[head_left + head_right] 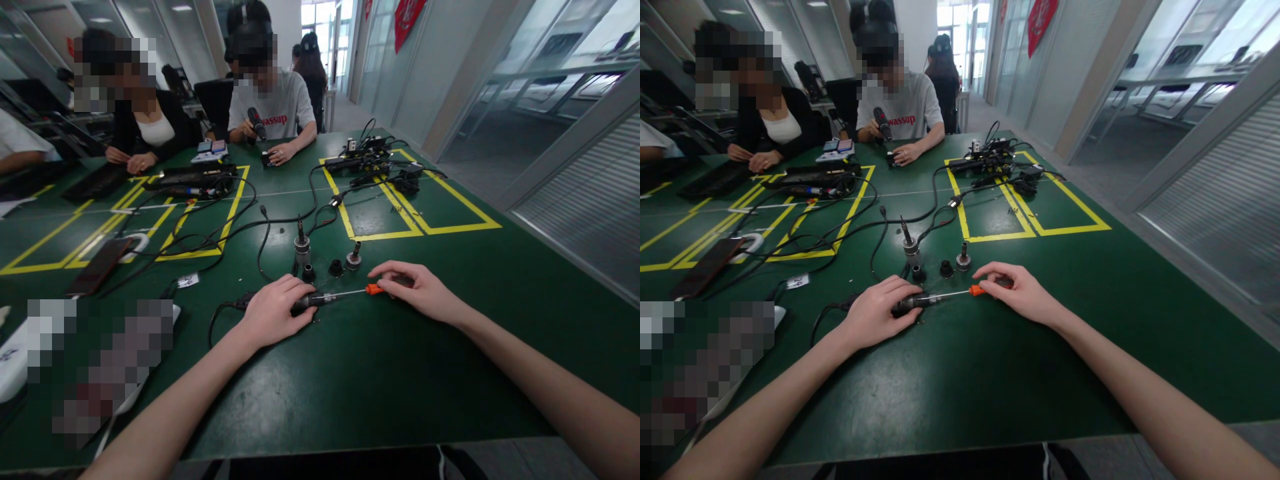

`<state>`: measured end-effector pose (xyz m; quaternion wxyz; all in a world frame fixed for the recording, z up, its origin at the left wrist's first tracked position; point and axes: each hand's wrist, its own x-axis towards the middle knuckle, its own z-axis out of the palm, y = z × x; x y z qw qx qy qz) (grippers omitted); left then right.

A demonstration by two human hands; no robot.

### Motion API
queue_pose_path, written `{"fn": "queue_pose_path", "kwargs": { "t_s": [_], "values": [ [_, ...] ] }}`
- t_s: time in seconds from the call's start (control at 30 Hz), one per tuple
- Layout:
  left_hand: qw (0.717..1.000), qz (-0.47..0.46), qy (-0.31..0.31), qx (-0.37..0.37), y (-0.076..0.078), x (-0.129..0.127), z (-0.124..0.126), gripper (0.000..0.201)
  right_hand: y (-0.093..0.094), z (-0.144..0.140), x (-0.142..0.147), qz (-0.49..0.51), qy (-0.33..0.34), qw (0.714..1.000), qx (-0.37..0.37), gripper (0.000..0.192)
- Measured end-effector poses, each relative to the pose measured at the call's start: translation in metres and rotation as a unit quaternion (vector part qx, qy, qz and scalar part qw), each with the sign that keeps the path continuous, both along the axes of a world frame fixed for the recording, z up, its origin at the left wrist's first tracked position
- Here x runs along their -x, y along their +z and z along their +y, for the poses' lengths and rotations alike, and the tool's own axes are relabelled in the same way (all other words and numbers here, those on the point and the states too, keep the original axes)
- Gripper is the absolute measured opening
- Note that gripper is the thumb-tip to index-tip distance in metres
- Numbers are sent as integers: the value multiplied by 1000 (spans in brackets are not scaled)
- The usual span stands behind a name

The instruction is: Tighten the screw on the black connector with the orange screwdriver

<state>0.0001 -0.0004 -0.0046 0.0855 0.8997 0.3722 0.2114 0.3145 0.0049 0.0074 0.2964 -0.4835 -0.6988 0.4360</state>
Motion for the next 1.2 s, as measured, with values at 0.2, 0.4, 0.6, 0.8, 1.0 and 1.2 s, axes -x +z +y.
{"fn": "queue_pose_path", "kwargs": {
  "t_s": [0.2,0.4,0.6,0.8,1.0,1.2],
  "values": [
    [1000,0,-2,-3,-1,0,1,22,1,0,1,-20,19,1000,5,52],
    [1000,0,-1,-3,-1,0,1,22,0,-1,1,-25,22,999,3,51],
    [1000,-2,-2,-7,-1,0,0,23,-2,0,-2,-20,-1,1000,-14,43],
    [1000,1,0,-5,-2,0,0,22,-2,0,-2,-23,19,999,-11,42],
    [1000,0,2,-4,-1,1,0,23,-4,0,0,20,15,998,59,46],
    [1000,2,3,5,0,0,0,23,-1,-1,3,23,15,999,23,48]
  ]
}}
